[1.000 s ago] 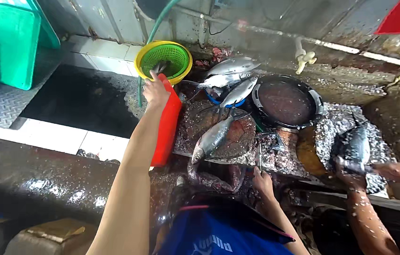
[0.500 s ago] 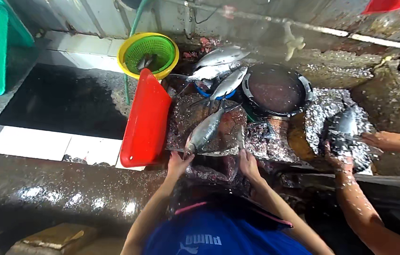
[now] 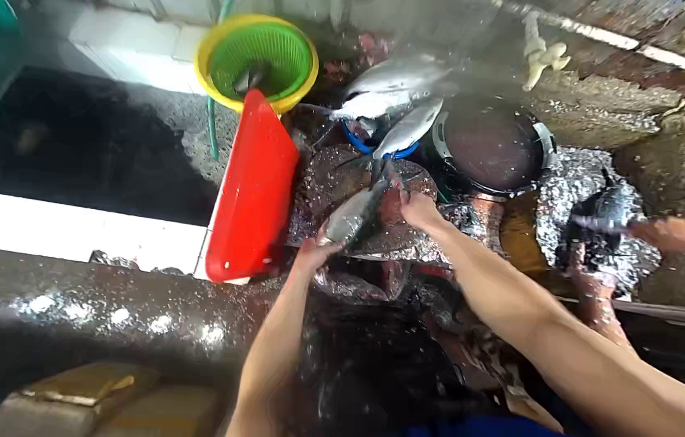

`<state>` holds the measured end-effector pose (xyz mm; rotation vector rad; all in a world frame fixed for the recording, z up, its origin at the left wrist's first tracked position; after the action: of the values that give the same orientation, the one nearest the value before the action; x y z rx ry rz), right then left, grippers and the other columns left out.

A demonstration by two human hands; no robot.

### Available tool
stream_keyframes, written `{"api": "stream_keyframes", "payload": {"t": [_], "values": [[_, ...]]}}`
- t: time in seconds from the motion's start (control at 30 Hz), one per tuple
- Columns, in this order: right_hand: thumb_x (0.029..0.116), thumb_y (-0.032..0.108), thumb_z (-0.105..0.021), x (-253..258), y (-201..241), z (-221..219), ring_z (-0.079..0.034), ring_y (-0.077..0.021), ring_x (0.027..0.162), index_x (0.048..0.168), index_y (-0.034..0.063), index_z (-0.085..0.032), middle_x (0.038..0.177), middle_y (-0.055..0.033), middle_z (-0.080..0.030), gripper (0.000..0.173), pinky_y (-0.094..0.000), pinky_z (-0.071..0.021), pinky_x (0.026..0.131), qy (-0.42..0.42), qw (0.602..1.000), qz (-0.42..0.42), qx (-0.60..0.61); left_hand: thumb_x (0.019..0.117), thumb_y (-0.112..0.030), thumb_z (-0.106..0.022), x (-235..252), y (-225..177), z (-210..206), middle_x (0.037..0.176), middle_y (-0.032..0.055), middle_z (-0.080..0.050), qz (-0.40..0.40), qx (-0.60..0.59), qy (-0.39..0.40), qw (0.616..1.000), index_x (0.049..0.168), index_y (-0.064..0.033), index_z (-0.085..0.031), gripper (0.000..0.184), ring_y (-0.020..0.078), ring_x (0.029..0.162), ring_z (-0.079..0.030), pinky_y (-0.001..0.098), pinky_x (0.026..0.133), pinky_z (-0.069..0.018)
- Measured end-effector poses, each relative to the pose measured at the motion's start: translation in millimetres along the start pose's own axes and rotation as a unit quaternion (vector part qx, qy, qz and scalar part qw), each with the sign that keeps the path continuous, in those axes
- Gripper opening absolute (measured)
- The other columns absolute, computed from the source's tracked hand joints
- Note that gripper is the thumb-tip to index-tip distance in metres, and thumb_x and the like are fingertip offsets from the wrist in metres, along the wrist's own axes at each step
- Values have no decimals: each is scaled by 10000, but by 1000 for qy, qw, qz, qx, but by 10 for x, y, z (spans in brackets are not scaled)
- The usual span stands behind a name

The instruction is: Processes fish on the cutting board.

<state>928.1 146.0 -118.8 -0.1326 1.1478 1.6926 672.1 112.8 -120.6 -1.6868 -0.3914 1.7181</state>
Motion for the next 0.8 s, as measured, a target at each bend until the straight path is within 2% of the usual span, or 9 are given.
{"api": "stream_keyframes", "payload": {"t": [0.07,0.13,0.23,0.33,0.43,0.5,0.57,0.67,0.8], "values": [[1070,389,-467,-137,318,-290,-656,-465,1103,1305,-62,-582,1187,-328,-640,521,-642,-527,951,-165,974,-157,6,814,-459,-858,33,50,-1,1184,219,-673,17,-36,-10,999,1403,-98,-564,751,336,947,-692,529,770,-599],[1103,431,-372,61,563,28,-643,-415,1164,1319,0,-591,1227,-264,-649,529,-620,-498,1011,-219,965,-145,-28,821,-464,-851,195,-340,221,1293,219,-653,-47,-50,-38,997,1470,-128,-538,794,365,1103,-681,569,873,-597],[1077,372,-430,78,305,-196,-648,-505,1132,1362,-101,-538,1232,-380,-622,563,-660,-557,884,47,998,-41,-19,783,-565,-841,184,90,275,1301,210,-647,8,-12,-23,1000,1427,-134,-557,825,375,1122,-664,589,897,-575],[1055,361,-518,35,785,-228,-612,-457,1203,1255,3,-632,1260,-280,-632,426,-656,-471,1026,-221,965,-134,-45,812,-581,-811,202,-223,403,1325,222,-635,-18,5,-46,999,1448,-145,-549,814,394,1135,-661,603,882,-579],[1043,381,-544,85,725,-83,-581,-472,1277,1418,25,-565,1387,-299,-582,516,-675,-498,1010,28,990,-104,-86,803,-597,-810,193,-39,486,1308,204,-644,1,32,-28,999,1423,-129,-568,813,374,1143,-654,599,904,-564],[1007,302,-589,-52,873,-499,-572,-499,1243,1388,-24,-559,1320,-340,-580,502,-688,-473,1017,-166,975,-146,-18,770,-613,-824,146,45,437,1342,206,-635,10,12,-31,999,1438,-153,-562,853,393,1182,-639,634,911,-552],[1056,300,-543,-43,982,-162,-628,-421,1196,1290,35,-635,1248,-255,-652,366,-624,-481,1032,-332,932,-138,-42,855,-547,-789,317,-338,429,1279,213,-651,-45,-1,-41,998,1410,-103,-571,744,364,1105,-658,574,860,-572],[1052,342,-544,43,806,25,-632,-430,1201,1336,3,-598,1281,-273,-638,446,-639,-527,967,-63,991,-112,-26,818,-583,-809,129,-71,440,1291,190,-655,9,32,-23,999,1398,-124,-578,774,354,1127,-659,568,908,-565],[1089,380,-449,-69,1042,-402,-664,-407,1092,1197,-4,-644,1132,-246,-671,444,-626,-509,975,-238,960,-146,39,855,-545,-787,157,21,363,1315,161,-652,7,-10,-15,1000,1437,-149,-552,743,313,1134,-654,543,883,-574]]}}
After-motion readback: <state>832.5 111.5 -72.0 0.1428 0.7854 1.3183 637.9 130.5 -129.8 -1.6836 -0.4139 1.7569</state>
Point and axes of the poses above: each hand's wrist, its own x-axis towards the middle knuckle, its own z-axis out of the back of the hand, y = z × x, the point moved 6 cm from there along x, towards the middle knuckle
